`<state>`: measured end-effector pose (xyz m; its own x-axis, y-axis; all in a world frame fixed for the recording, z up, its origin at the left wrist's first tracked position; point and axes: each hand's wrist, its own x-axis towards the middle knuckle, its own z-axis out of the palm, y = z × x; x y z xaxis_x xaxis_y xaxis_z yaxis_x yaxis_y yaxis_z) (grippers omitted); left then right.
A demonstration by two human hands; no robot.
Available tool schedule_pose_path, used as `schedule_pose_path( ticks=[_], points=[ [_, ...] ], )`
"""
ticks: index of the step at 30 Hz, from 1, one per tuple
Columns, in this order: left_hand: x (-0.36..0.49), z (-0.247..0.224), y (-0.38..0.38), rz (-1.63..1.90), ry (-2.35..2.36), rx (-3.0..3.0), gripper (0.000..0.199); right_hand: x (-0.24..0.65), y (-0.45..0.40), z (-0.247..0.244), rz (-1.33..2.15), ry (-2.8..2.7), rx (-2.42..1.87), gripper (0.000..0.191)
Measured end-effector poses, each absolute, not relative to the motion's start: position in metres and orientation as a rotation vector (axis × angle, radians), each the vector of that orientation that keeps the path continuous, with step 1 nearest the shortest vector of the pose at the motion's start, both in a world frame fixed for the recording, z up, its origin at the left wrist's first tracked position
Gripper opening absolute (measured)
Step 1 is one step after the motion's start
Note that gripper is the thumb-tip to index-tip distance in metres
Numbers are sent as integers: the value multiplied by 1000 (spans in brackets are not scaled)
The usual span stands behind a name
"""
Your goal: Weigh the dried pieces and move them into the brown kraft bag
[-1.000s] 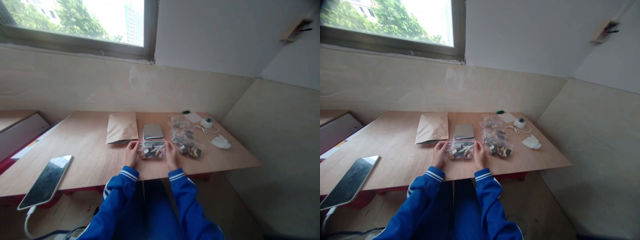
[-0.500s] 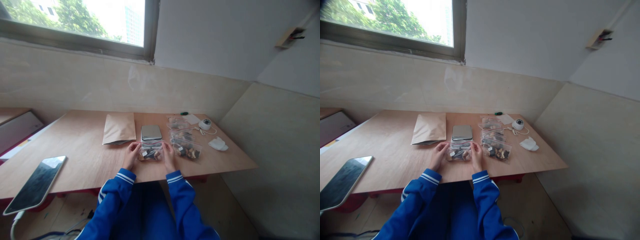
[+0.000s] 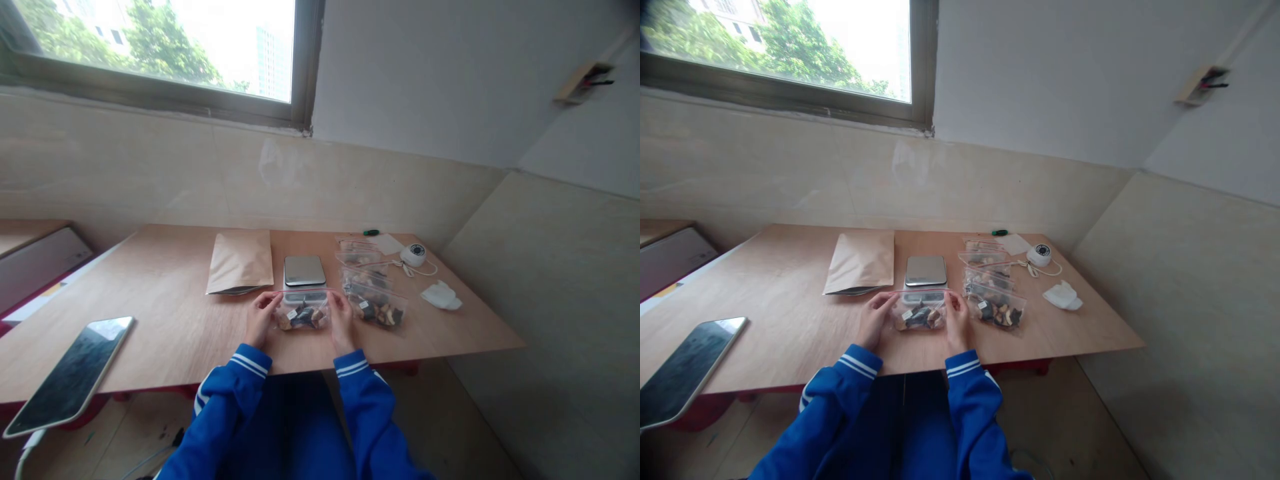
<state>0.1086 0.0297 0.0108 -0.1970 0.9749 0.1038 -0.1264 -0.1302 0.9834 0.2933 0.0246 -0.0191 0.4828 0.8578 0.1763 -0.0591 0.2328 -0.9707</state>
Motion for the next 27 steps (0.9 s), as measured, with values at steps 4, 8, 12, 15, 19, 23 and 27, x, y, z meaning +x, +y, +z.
schedule_pose_path(
  ticks=[4, 8, 12, 15, 19, 23, 27],
  points=[
    [109, 9, 29, 1513, 1178, 1106, 26, 293, 22, -15, 759, -866, -1165, 32],
    [110, 8, 28, 1411, 1080, 1129, 27, 291, 19, -8, 787, -875, -1181, 29],
    [110, 10, 27, 1337, 1045, 1168, 30, 289, 17, -3, 886, -953, -1158, 30],
    [110, 11, 26, 1310, 1054, 1199, 30, 287, 16, -1, 879, -993, -1144, 28],
    [110, 12, 25, 1338, 1046, 1193, 29, 287, 16, -2, 835, -986, -1164, 28],
    [110, 14, 24, 1350, 1063, 1215, 29, 288, 17, -4, 838, -967, -1159, 33],
    [110, 17, 23, 1345, 1079, 1206, 30, 288, 17, -5, 866, -950, -1130, 32]
  ],
)
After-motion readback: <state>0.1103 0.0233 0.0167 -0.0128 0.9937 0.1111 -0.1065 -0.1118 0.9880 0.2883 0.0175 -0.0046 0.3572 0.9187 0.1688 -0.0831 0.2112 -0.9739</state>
